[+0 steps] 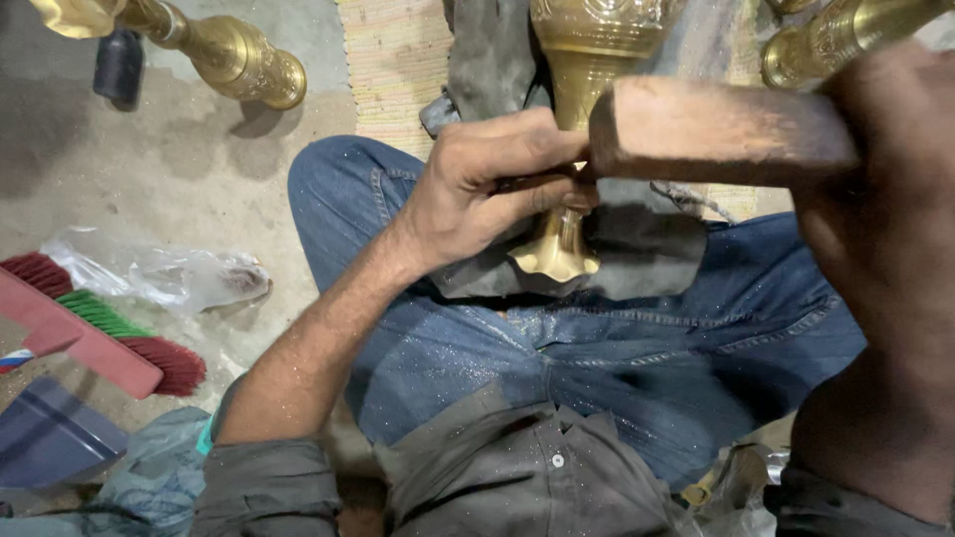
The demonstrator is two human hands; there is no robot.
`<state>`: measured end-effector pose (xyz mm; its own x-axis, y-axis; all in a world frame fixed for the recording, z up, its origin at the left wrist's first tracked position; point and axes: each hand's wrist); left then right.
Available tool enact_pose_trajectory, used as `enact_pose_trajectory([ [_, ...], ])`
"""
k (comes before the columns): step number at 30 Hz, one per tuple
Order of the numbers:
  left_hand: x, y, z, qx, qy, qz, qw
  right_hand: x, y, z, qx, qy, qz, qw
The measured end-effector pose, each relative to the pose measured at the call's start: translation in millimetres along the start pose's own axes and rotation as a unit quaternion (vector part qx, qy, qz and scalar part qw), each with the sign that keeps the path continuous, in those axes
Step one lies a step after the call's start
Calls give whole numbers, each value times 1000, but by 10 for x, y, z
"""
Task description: The person sits cross-legged on the floor with a brass lamp base resting on a cloth pad on their lap. They hold a steel punch against the brass surface with one hand and repeatedly strike the punch with a wooden mallet held in the other hand, repositioning the punch around the flared base to shape the metal.
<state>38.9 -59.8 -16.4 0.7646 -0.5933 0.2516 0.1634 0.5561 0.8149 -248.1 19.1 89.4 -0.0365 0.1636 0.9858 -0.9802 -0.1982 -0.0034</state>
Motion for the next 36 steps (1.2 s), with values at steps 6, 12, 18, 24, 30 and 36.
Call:
enact_pose_trajectory([
  [6,-22,35,1,-3,5,-69,998,-166,119,19,-35,-18,75,996],
  [12,-39,36,-55,1,21,-35,999,-55,7,120,-57,-32,71,995],
  [18,-68,97,-85,54,56,-98,992,-285,212,527,-17,-61,264,962],
  [24,-149,286,-216,151,319,-141,925,-622,289,1134,-28,-108,292,950],
  [30,-142,359,-323,166,347,-151,911,-770,371,1372,-54,-192,521,830],
  [36,-247,435,-31,109,228,-124,960,-995,457,1171,-119,-166,543,815],
])
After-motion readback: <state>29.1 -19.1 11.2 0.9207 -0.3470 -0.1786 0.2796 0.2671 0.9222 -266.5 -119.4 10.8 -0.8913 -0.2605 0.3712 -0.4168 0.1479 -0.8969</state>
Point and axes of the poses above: each hand's wrist, its own z-axis towards the middle knuckle, its own x-axis out of the back of the hand, y = z × x, and after that the axes turned 6 degrees about -x, right-handed
